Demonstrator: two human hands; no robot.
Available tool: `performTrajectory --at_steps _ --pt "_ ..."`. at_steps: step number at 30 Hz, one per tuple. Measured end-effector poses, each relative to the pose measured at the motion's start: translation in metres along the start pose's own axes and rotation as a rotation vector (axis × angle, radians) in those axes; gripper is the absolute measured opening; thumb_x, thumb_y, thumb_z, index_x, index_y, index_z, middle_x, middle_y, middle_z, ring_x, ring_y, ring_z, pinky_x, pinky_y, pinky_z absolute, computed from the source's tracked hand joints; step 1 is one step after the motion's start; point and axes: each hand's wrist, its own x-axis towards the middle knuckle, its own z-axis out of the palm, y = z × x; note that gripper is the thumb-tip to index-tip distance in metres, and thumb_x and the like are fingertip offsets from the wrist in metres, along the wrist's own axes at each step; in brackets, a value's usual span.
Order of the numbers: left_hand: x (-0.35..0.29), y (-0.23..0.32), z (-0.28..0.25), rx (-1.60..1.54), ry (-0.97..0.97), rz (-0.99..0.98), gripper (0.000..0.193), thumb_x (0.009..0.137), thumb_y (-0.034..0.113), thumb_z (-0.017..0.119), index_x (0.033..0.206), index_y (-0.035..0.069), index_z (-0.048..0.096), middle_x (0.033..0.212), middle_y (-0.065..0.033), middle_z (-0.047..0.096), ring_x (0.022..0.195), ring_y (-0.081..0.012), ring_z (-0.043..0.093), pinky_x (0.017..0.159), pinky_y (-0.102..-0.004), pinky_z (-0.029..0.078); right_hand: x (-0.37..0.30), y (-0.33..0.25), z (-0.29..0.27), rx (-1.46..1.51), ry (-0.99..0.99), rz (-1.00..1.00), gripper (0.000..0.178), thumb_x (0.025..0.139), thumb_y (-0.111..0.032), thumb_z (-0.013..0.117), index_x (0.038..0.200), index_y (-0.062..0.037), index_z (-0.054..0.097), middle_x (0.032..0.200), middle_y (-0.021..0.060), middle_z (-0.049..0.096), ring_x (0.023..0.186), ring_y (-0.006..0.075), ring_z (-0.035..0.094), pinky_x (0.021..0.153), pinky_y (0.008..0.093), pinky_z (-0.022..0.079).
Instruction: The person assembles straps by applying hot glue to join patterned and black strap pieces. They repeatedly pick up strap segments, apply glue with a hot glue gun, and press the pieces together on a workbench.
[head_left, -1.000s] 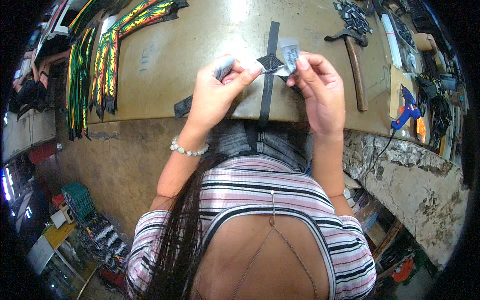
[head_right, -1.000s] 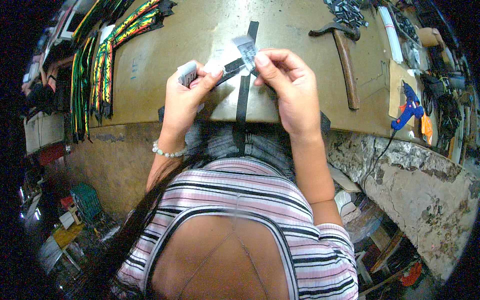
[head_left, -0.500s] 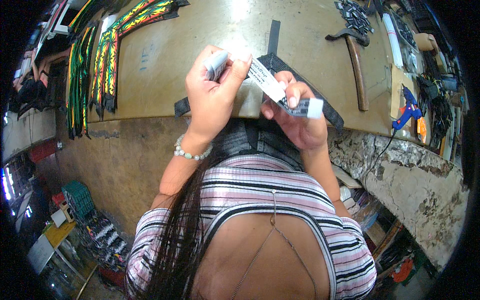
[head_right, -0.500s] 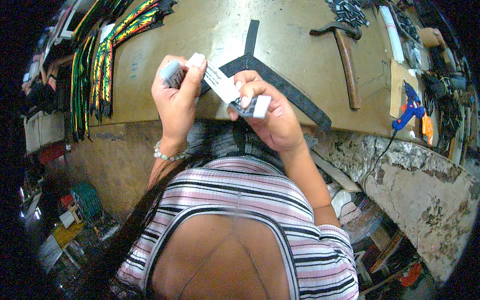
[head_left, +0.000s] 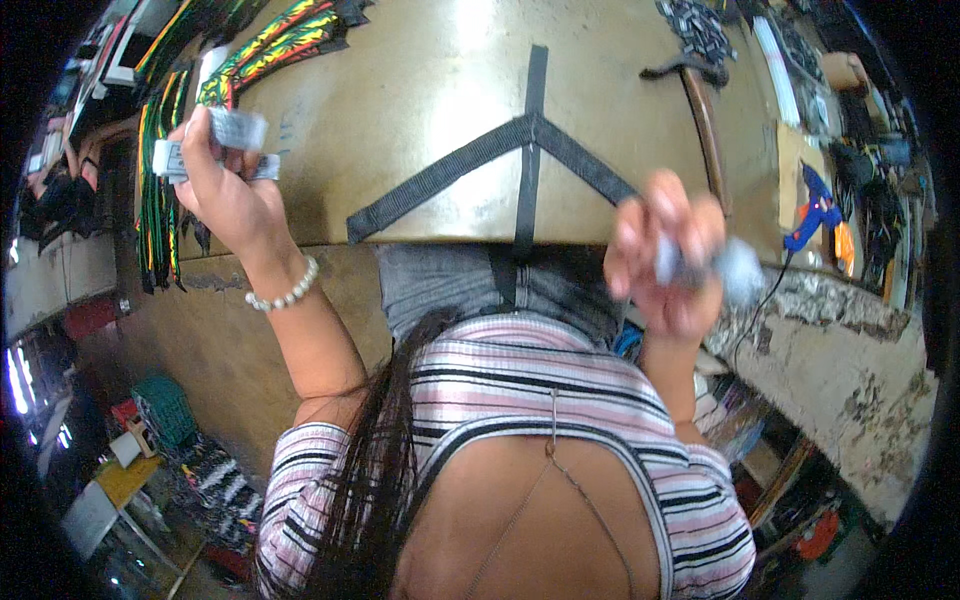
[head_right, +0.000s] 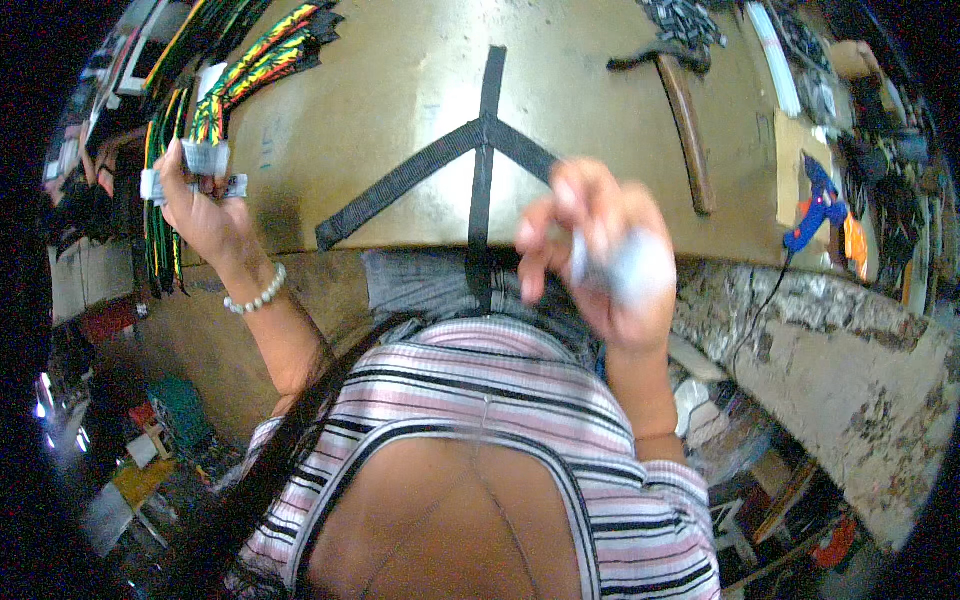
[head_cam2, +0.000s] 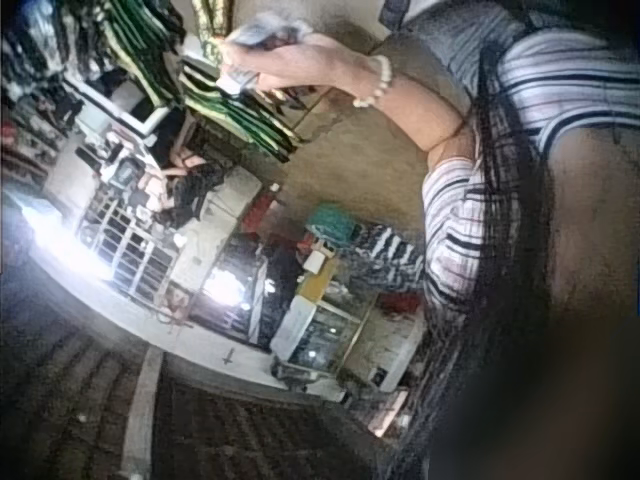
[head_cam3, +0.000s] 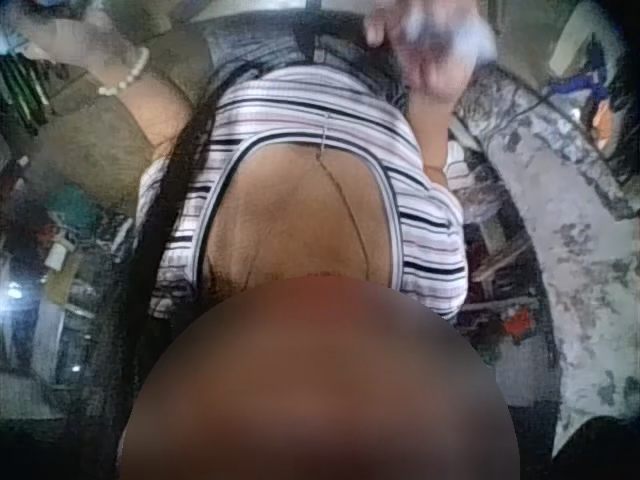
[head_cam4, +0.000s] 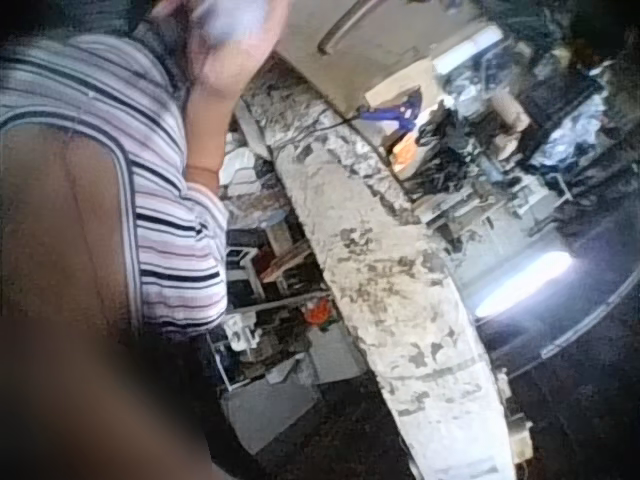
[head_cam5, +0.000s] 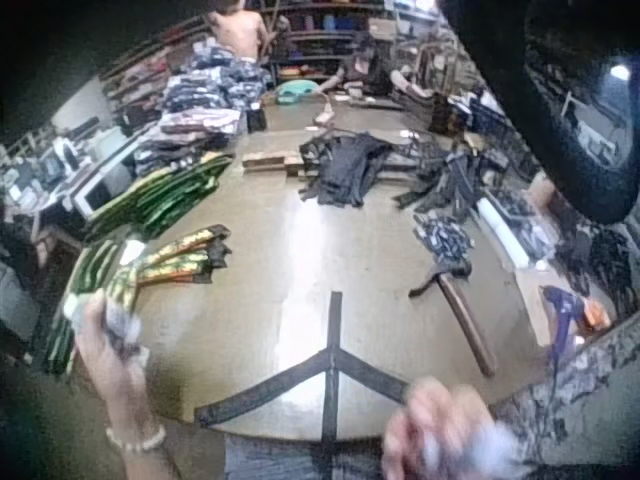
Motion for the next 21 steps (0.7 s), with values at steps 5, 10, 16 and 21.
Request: performTrajectory --at_steps 5,10,16,21 --pt "-0.046 -0.042 -0.021 -0.146 -0.682 -0.333 0.005 0.093 0.007 0.054 0.091 0.009 0.049 0.077 -0.0085 0.063 0.055 -0.0089 0.052 0.046 -0.0205 0.042 0.007 0.009 -0.004 -0.64 0.494 0.12 0.014 0.09 -0.006 0.071 0.098 0.0014 0.064 0.075 0.006 0.065 0.057 0.0081 0.06 0.051 0.0198 0.048" --pt "-0.106 -0.034 0.002 0.028 -0.931 -0.658 0.017 0.094 0.009 0.065 0.105 0.005 0.052 0.069 0.0046 0.047 0.053 -0.0025 0.041 0.044 -0.0194 0.029 0.013 0.021 0.005 -0.847 0.575 0.065 0.016 0.087 0.001 0.072 0.101 0.0052 0.066 0.088 0.0081 0.067 0.073 0.0105 0.064 0.064 0.0217 0.055" --pt "-0.119 -0.043 0.003 0.237 -0.94 -0.559 0.03 0.091 0.014 0.071 0.116 -0.002 0.068 0.095 -0.0024 0.071 0.083 -0.0062 0.061 0.077 -0.0212 0.05 0.007 0.02 0.014 -0.83 0.357 0.113 0.02 0.092 0.003 0.063 0.112 0.0063 0.068 0.107 0.0114 0.064 0.086 0.0137 0.067 0.075 0.0231 0.056" --pt "-0.119 -0.044 0.002 0.18 -0.98 -0.567 0.025 0.089 0.015 0.073 0.108 -0.002 0.071 0.085 0.0022 0.067 0.075 -0.0031 0.056 0.065 -0.0175 0.044 0.001 0.02 0.011 -0.794 0.39 0.172 0.023 0.095 -0.003 0.061 0.116 0.0044 0.066 0.102 0.0083 0.064 0.08 0.0097 0.063 0.07 0.0211 0.054"
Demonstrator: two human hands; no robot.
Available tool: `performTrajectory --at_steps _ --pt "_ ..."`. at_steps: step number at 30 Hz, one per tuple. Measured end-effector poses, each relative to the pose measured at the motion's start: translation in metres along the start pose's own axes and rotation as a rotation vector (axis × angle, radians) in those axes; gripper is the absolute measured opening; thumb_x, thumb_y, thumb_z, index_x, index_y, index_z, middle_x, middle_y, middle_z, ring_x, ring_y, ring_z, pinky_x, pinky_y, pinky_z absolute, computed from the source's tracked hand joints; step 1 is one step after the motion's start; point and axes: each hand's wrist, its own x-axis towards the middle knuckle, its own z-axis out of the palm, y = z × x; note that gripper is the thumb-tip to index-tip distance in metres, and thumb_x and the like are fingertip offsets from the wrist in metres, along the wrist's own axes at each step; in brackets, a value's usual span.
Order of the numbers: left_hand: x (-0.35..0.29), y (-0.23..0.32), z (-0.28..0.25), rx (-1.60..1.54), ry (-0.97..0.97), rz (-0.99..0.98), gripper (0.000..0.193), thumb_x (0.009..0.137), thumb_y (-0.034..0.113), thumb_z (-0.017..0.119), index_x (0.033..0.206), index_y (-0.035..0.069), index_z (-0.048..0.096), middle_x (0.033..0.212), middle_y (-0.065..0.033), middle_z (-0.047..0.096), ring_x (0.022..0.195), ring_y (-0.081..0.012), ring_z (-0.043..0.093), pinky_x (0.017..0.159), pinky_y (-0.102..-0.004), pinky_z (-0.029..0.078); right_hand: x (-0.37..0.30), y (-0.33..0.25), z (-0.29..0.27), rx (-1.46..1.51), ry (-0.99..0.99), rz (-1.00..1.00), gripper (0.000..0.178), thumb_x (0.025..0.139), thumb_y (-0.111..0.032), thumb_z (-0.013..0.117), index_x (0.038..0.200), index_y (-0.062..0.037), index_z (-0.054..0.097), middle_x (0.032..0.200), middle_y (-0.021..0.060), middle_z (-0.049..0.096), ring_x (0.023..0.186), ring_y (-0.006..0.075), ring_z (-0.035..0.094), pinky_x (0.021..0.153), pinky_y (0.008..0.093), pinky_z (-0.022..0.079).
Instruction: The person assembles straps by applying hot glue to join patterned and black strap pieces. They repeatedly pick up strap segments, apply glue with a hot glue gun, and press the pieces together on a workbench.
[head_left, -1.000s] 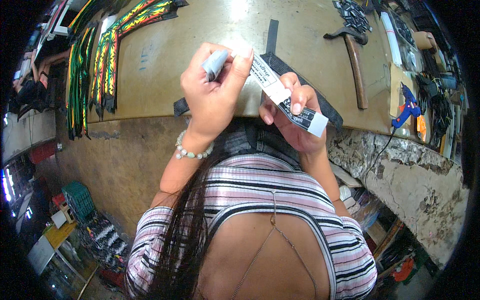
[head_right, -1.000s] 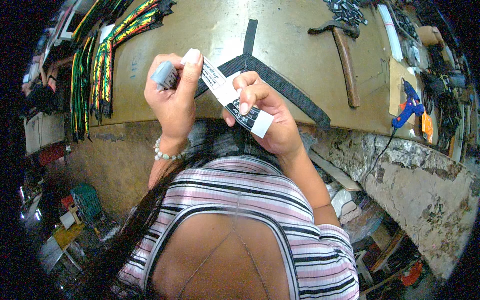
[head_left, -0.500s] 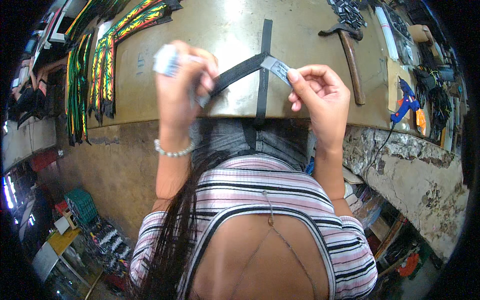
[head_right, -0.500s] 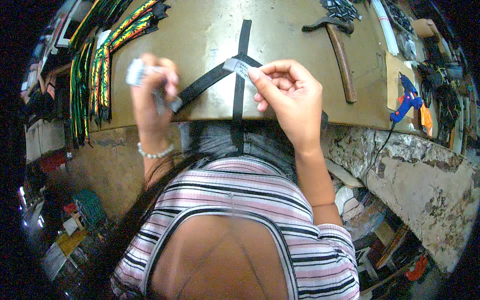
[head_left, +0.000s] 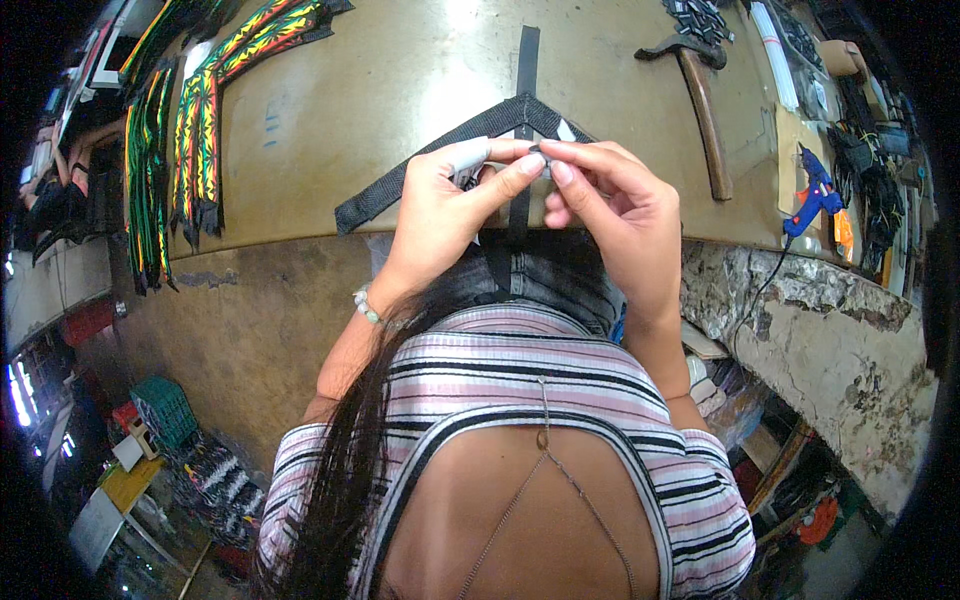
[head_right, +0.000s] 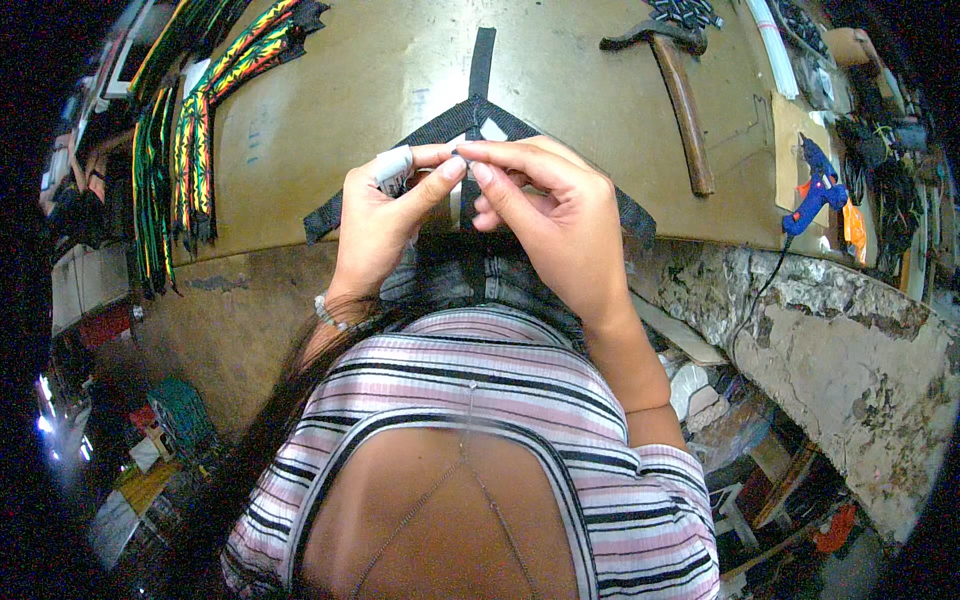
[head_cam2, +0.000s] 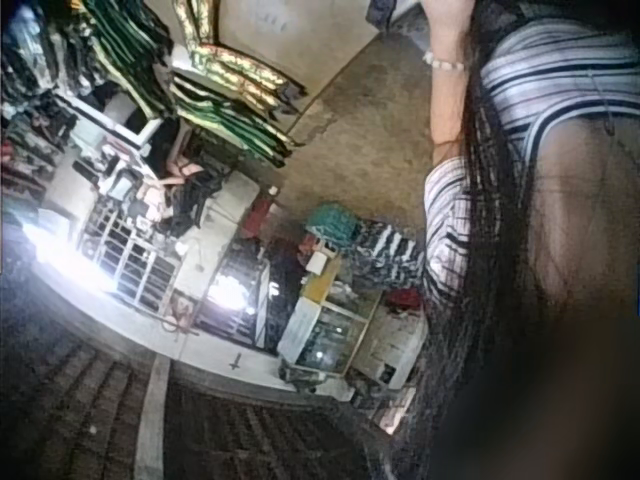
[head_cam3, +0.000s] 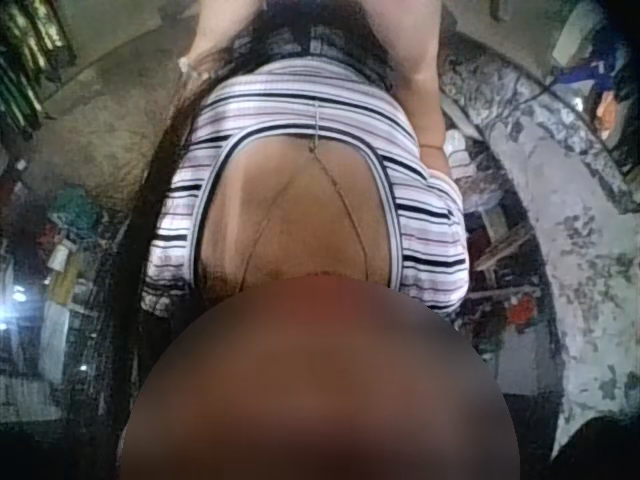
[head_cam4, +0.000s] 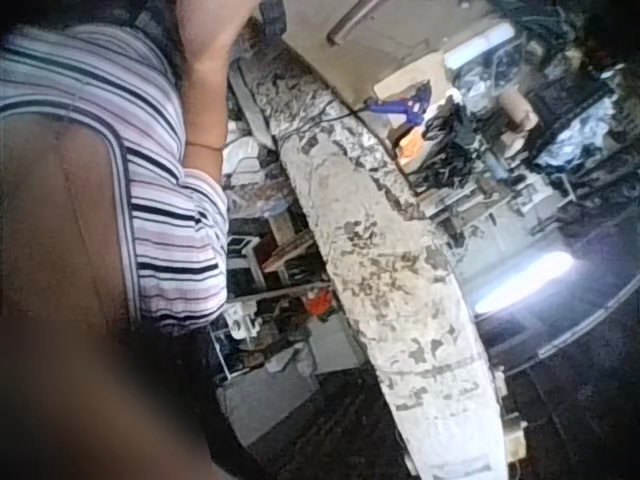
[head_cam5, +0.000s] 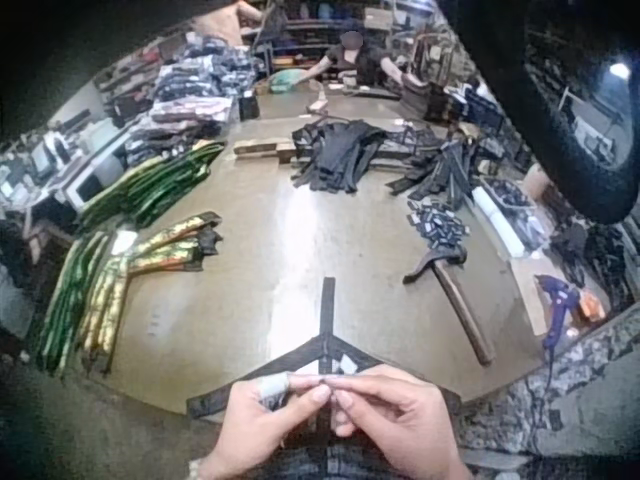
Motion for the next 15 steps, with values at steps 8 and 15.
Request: performTrajectory --at_steps 8,15 --pt "0.0 0.006 -0.001 0.143 0.048 -0.047 0.016 0.089 0.016 0.074 0.094 0.001 0.07 0.077 0.0051 0.063 0.063 -0.0006 0.049 0.055 -0.0168 0.035 0.01 0.011 -0.01 0.169 -0.047 0.104 0.035 0.097 -0.013 0.062 0.128 0.0037 0.057 0.103 0.0061 0.064 0.087 0.0098 0.061 0.078 0.0232 0.052" --pt "0.001 0.006 0.001 0.154 0.054 0.033 0.017 0.087 0.014 0.075 0.096 0.0 0.072 0.074 0.0067 0.059 0.065 -0.0005 0.046 0.058 -0.0166 0.034 0.009 0.021 -0.013 0.272 -0.059 0.082 0.021 0.092 -0.003 0.067 0.11 0.0078 0.064 0.096 0.0108 0.069 0.079 0.012 0.066 0.073 0.0239 0.055"
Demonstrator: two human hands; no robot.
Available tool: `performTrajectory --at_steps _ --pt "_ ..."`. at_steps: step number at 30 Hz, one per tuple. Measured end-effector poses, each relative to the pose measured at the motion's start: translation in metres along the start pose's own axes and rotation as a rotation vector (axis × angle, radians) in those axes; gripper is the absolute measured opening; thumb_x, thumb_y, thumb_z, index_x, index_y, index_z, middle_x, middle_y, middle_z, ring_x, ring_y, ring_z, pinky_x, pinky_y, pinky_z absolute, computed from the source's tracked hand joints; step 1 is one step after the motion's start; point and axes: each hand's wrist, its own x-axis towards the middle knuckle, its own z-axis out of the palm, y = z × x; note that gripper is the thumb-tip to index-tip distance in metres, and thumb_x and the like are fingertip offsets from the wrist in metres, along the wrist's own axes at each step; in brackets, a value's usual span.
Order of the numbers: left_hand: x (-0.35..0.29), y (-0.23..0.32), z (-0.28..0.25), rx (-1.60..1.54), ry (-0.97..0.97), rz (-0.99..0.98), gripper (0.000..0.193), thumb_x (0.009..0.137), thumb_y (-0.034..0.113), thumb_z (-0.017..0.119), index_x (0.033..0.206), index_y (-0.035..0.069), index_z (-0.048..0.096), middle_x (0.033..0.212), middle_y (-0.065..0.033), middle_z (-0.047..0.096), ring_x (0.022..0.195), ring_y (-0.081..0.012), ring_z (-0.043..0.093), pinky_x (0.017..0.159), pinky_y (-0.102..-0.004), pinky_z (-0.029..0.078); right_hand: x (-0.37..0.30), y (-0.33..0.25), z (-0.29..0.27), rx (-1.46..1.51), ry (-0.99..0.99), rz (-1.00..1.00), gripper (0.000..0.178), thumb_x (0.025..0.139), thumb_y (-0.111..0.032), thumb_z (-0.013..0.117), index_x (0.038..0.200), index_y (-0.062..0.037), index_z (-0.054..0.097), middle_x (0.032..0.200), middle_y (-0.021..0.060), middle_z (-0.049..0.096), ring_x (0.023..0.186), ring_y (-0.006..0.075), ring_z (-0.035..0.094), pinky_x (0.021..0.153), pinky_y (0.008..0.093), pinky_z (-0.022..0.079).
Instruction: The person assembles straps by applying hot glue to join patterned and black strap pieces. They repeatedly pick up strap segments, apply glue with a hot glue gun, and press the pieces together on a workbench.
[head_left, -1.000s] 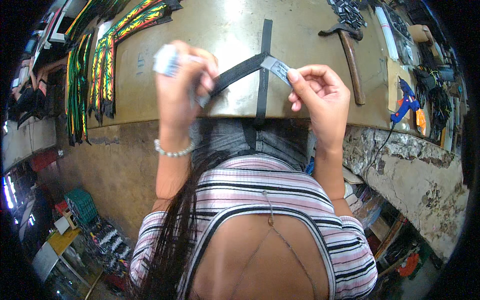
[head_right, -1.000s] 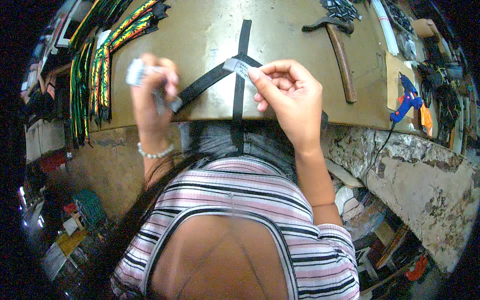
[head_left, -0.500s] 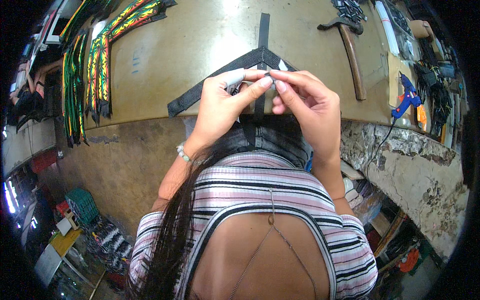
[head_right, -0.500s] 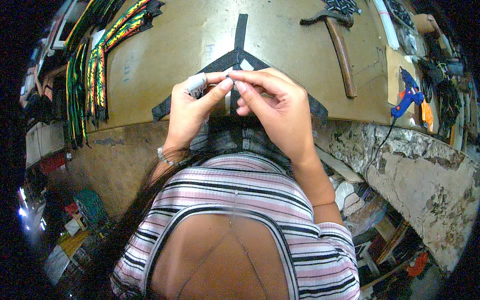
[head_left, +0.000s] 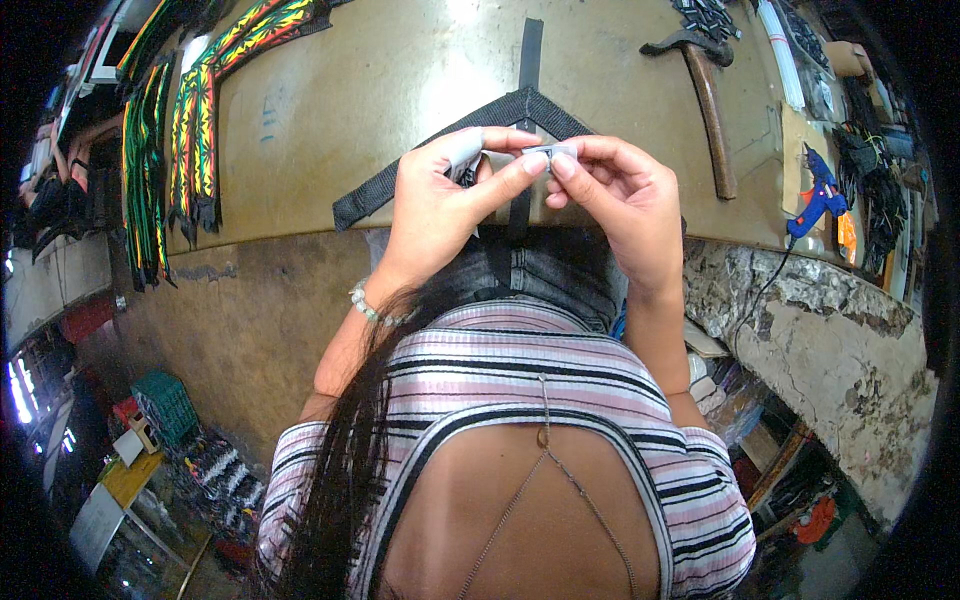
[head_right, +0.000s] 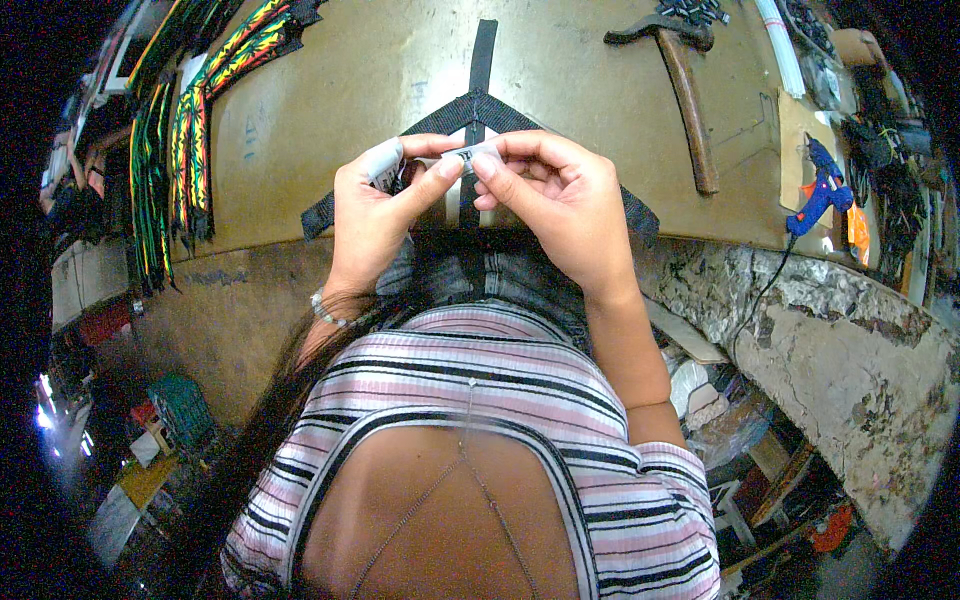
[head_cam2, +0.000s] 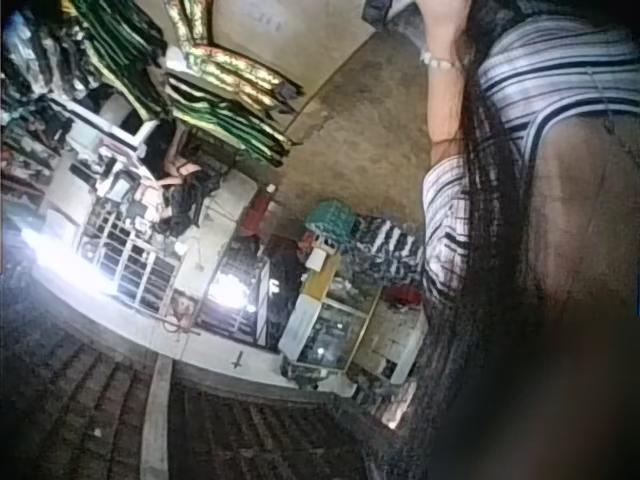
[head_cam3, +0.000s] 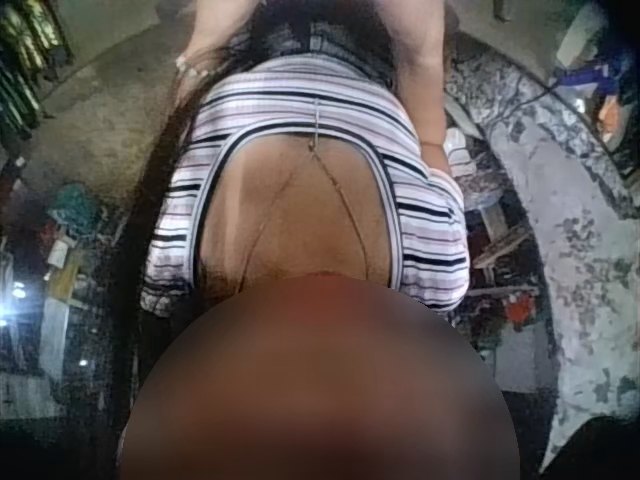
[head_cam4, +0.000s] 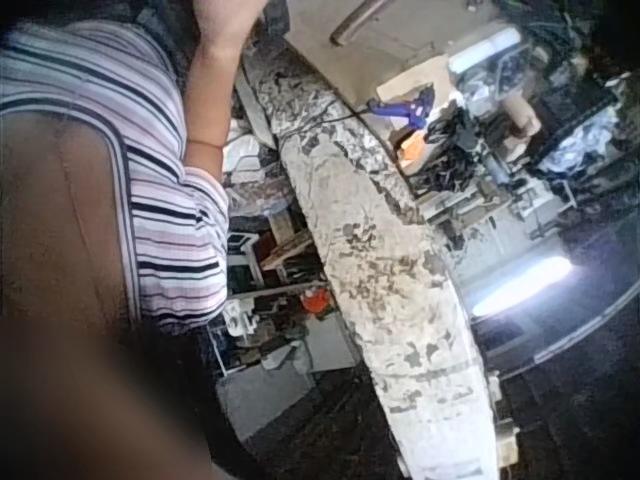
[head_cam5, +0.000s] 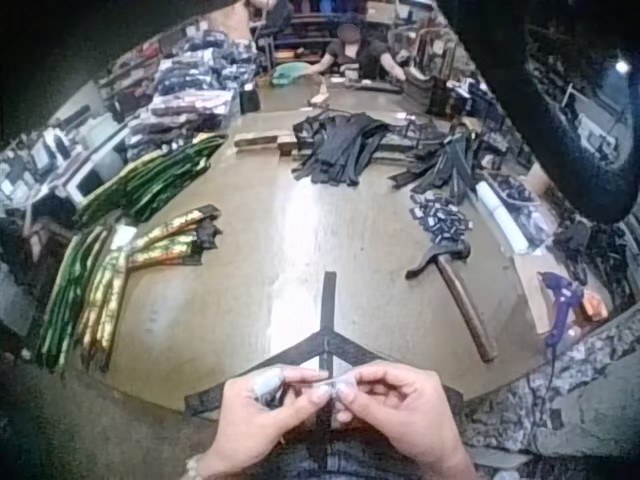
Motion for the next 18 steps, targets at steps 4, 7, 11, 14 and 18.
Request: performTrajectory --at_steps 4,7,11,14,18 --pt "0.001 -0.001 -0.002 0.039 -0.019 -0.05 0.017 0.086 0.013 0.076 0.096 -0.001 0.072 0.075 0.0066 0.059 0.067 -0.001 0.047 0.06 -0.0166 0.035 -0.001 0.002 0.0 -0.037 0.02 0.051 0.023 0.092 -0.006 0.068 0.11 0.0078 0.064 0.097 0.0109 0.069 0.081 0.0135 0.068 0.073 0.0254 0.058" --pt "0.0 -0.002 -0.003 0.035 -0.025 -0.059 0.016 0.086 0.012 0.076 0.095 -0.001 0.073 0.075 0.0063 0.059 0.067 -0.0015 0.048 0.06 -0.017 0.036 -0.001 0.003 -0.002 -0.027 0.022 0.062 0.023 0.092 -0.006 0.068 0.11 0.0074 0.064 0.097 0.0107 0.069 0.081 0.0134 0.068 0.073 0.0256 0.059" --pt "0.001 -0.002 -0.003 0.023 -0.017 -0.065 0.015 0.086 0.013 0.076 0.094 -0.001 0.073 0.074 0.0059 0.06 0.066 -0.0017 0.048 0.06 -0.0177 0.038 -0.002 0.004 -0.003 -0.053 0.026 0.067 0.023 0.092 -0.006 0.068 0.111 0.0069 0.065 0.096 0.0102 0.069 0.08 0.013 0.068 0.073 0.0255 0.058" --pt "0.001 -0.001 -0.005 0.008 -0.012 -0.081 0.017 0.087 0.014 0.075 0.094 -0.001 0.073 0.076 0.0054 0.062 0.067 -0.0022 0.051 0.061 -0.0179 0.04 0.003 0.0 -0.002 -0.166 0.042 0.052 0.022 0.093 -0.009 0.068 0.11 0.0058 0.066 0.093 0.0088 0.07 0.078 0.0114 0.067 0.071 0.0243 0.057" --pt "0.011 -0.004 -0.012 0.136 0.023 0.032 0.019 0.087 0.017 0.075 0.092 -0.001 0.074 0.077 0.0012 0.067 0.069 -0.0049 0.058 0.063 -0.0206 0.046 0.025 -0.008 -0.003 -0.404 -0.003 0.088 0.02 0.093 -0.01 0.068 0.105 0.0065 0.067 0.087 0.0071 0.069 0.073 0.0096 0.064 0.069 0.0224 0.054"
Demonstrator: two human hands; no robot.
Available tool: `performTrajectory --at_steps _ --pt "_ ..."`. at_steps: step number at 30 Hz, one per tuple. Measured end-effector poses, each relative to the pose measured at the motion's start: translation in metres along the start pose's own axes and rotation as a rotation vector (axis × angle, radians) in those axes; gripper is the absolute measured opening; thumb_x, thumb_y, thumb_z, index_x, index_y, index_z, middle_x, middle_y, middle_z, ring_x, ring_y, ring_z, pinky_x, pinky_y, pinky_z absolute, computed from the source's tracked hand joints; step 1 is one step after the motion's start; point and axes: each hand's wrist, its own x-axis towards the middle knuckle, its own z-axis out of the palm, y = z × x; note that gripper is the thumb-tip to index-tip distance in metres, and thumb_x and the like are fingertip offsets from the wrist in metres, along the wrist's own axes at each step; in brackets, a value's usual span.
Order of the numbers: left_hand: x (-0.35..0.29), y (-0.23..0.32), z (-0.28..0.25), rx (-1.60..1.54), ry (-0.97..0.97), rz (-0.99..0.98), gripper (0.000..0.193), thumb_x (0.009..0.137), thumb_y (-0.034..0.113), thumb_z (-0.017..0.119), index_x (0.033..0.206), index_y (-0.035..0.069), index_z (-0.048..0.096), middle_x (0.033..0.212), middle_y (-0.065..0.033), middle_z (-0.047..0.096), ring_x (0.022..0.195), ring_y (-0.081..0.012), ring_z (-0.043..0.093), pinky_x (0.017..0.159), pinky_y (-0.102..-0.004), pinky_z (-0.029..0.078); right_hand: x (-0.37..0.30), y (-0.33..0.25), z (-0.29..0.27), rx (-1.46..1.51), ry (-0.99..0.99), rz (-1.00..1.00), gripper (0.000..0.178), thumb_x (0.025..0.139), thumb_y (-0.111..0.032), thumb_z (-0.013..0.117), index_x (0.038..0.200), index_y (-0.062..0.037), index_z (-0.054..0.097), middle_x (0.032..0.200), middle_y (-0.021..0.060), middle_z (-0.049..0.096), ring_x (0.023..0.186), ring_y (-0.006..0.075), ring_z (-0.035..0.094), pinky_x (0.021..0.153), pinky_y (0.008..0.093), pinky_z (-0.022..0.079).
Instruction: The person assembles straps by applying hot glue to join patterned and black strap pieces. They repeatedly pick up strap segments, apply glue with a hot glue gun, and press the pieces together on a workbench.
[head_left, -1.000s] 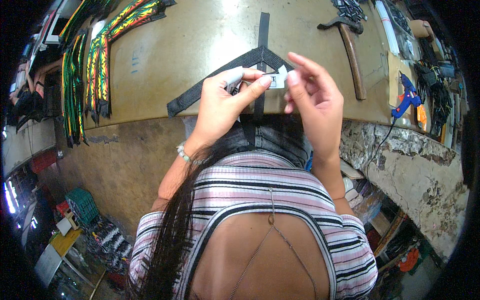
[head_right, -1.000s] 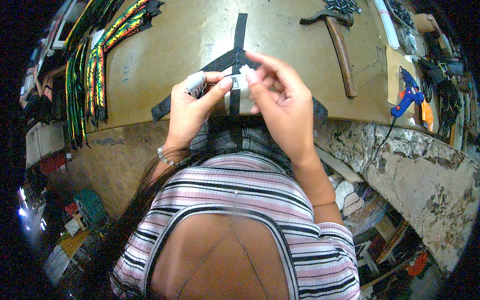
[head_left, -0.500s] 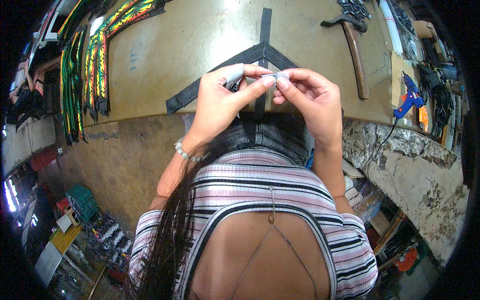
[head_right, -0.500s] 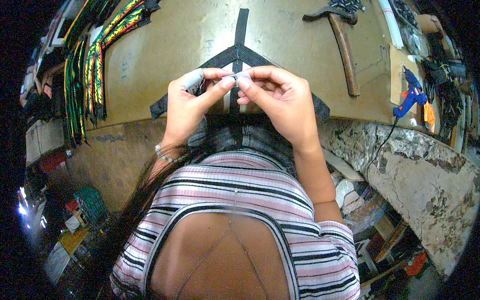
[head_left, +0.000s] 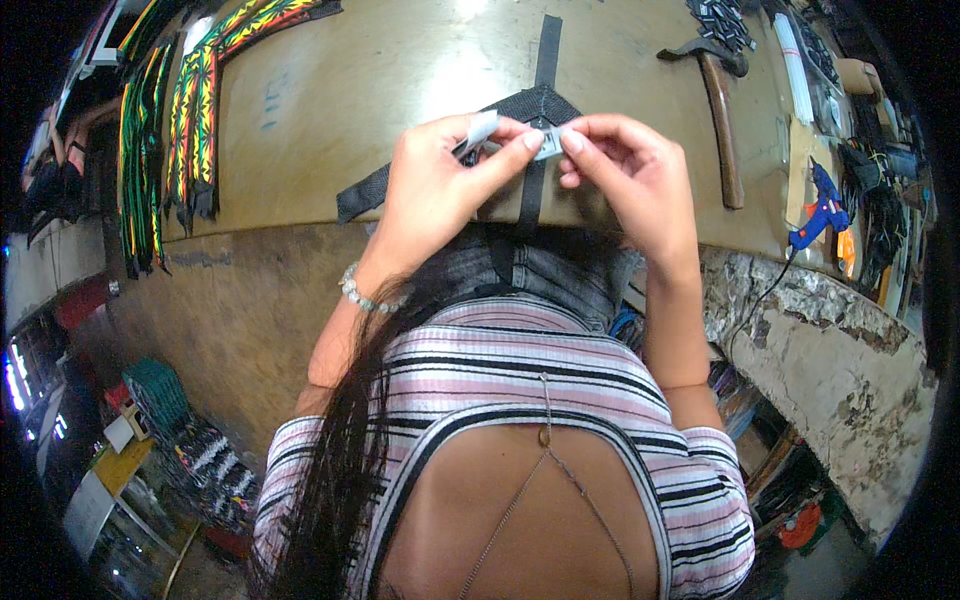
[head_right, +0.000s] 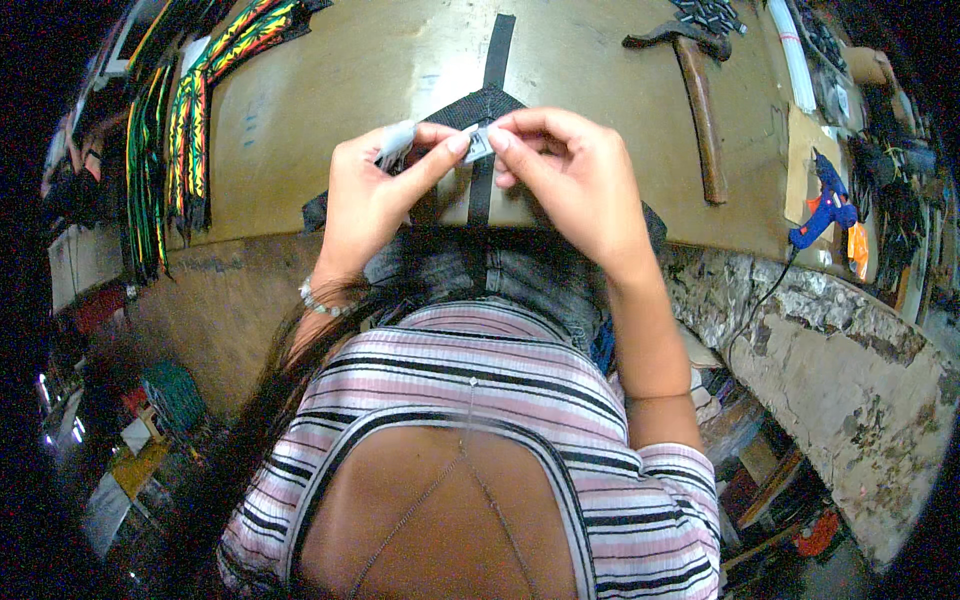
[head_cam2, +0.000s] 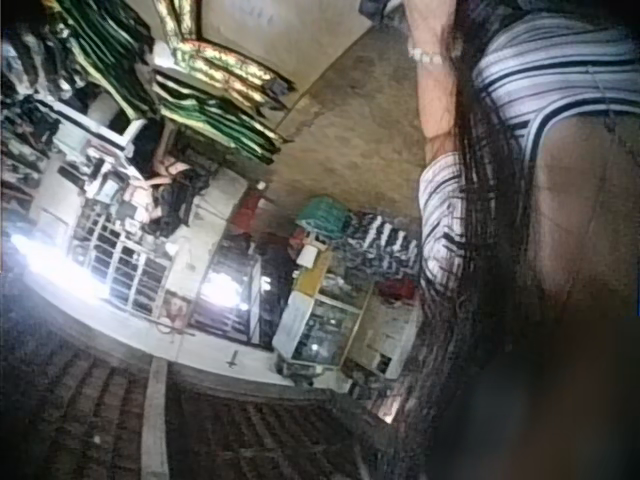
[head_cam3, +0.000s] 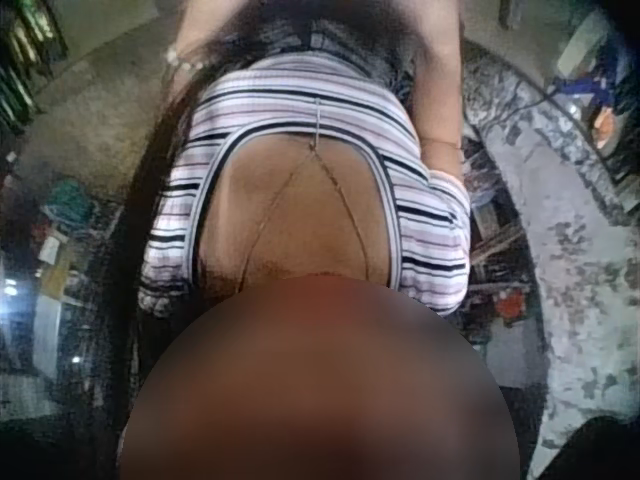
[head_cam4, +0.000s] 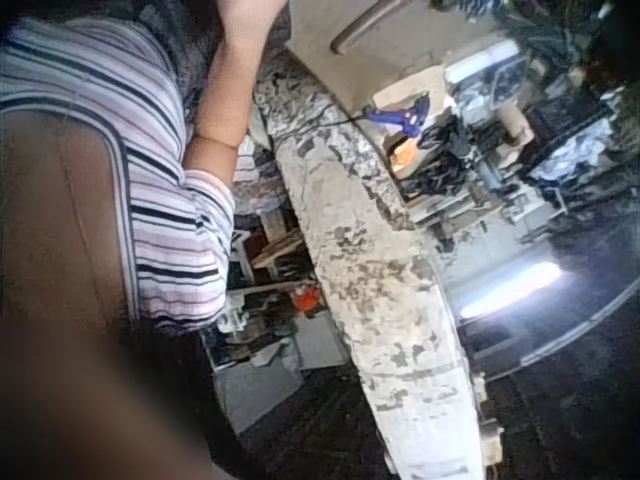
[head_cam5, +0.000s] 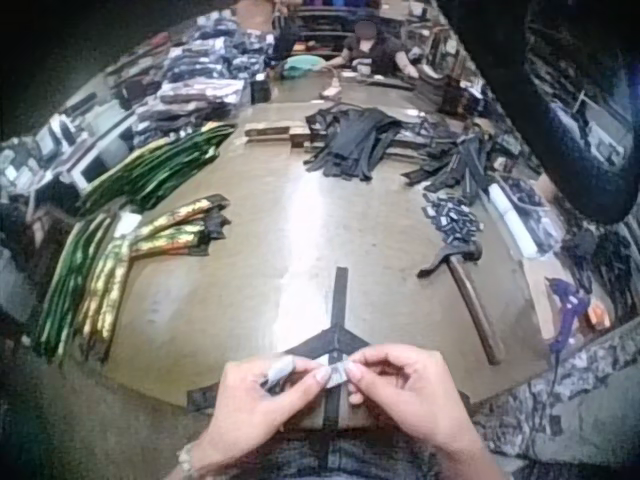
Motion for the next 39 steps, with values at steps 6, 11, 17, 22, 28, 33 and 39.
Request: performTrajectory --at_steps 6,11,17,22,28,33,39 --pt "0.031 -0.012 0.001 0.526 0.169 0.195 0.028 0.082 0.027 0.076 0.085 -0.001 0.073 0.069 -0.0146 0.068 0.062 -0.0134 0.064 0.06 -0.0286 0.05 0.045 0.008 -0.001 -0.419 0.039 -0.091 0.026 0.088 -0.023 0.074 0.095 0.0027 0.071 0.077 -0.0008 0.065 0.068 0.004 0.056 0.061 0.0201 0.047" --pt "0.036 -0.016 0.0 0.433 0.094 0.025 0.026 0.08 0.023 0.074 0.08 -0.003 0.07 0.072 -0.0216 0.067 0.066 -0.0326 0.068 0.064 -0.0381 0.053 0.052 0.015 0.001 -0.48 0.081 -0.097 0.023 0.086 -0.02 0.075 0.089 0.0025 0.07 0.072 -0.005 0.059 0.065 0.0022 0.049 0.059 0.019 0.042" --pt "0.037 -0.022 0.005 0.439 0.213 0.137 0.026 0.08 0.025 0.079 0.087 0.001 0.072 0.068 -0.0109 0.066 0.061 -0.0119 0.062 0.059 -0.0288 0.049 0.049 0.016 0.004 -0.514 0.113 -0.135 0.021 0.086 -0.019 0.075 0.088 0.0021 0.07 0.07 -0.0064 0.056 0.064 0.0021 0.046 0.058 0.0186 0.041" --pt "0.037 -0.024 0.003 0.442 0.159 0.147 0.025 0.08 0.021 0.075 0.09 -0.001 0.07 0.073 -0.0175 0.067 0.067 -0.0277 0.066 0.063 -0.036 0.052 0.053 0.021 0.006 -0.574 0.128 -0.128 0.021 0.085 -0.018 0.075 0.089 0.0017 0.068 0.069 -0.0052 0.056 0.063 0.0026 0.046 0.056 0.019 0.041" --pt "0.038 -0.026 0.004 0.439 0.155 0.187 0.024 0.08 0.02 0.073 0.091 -0.001 0.069 0.076 -0.0211 0.067 0.07 -0.037 0.067 0.066 -0.0414 0.053 0.023 -0.002 0.001 -0.649 0.078 -0.182 0.03 0.076 -0.014 0.077 0.096 -0.0024 0.056 0.085 0.0068 0.056 0.082 0.0173 0.056 0.074 0.0291 0.047" --pt "0.035 -0.029 0.004 0.448 0.16 0.195 0.024 0.08 0.02 0.073 0.092 -0.001 0.069 0.076 -0.0209 0.067 0.072 -0.0383 0.066 0.066 -0.0433 0.053 -0.041 0.012 0.009 -1.056 -0.17 -0.409 0.046 0.066 -0.01 0.078 0.106 -0.0088 0.054 0.119 0.014 0.047 0.119 0.0359 0.044 0.1 0.0476 0.036" --pt "0.021 -0.029 0.004 0.486 0.133 0.21 0.023 0.08 0.019 0.073 0.093 0.001 0.069 0.08 -0.0193 0.068 0.074 -0.0333 0.067 0.066 -0.0399 0.052 -0.042 0.043 0.031 -0.811 0.009 -0.614 0.051 0.063 -0.01 0.081 0.105 -0.0072 0.054 0.11 0.0156 0.051 0.107 0.0364 0.052 0.09 0.0454 0.042"
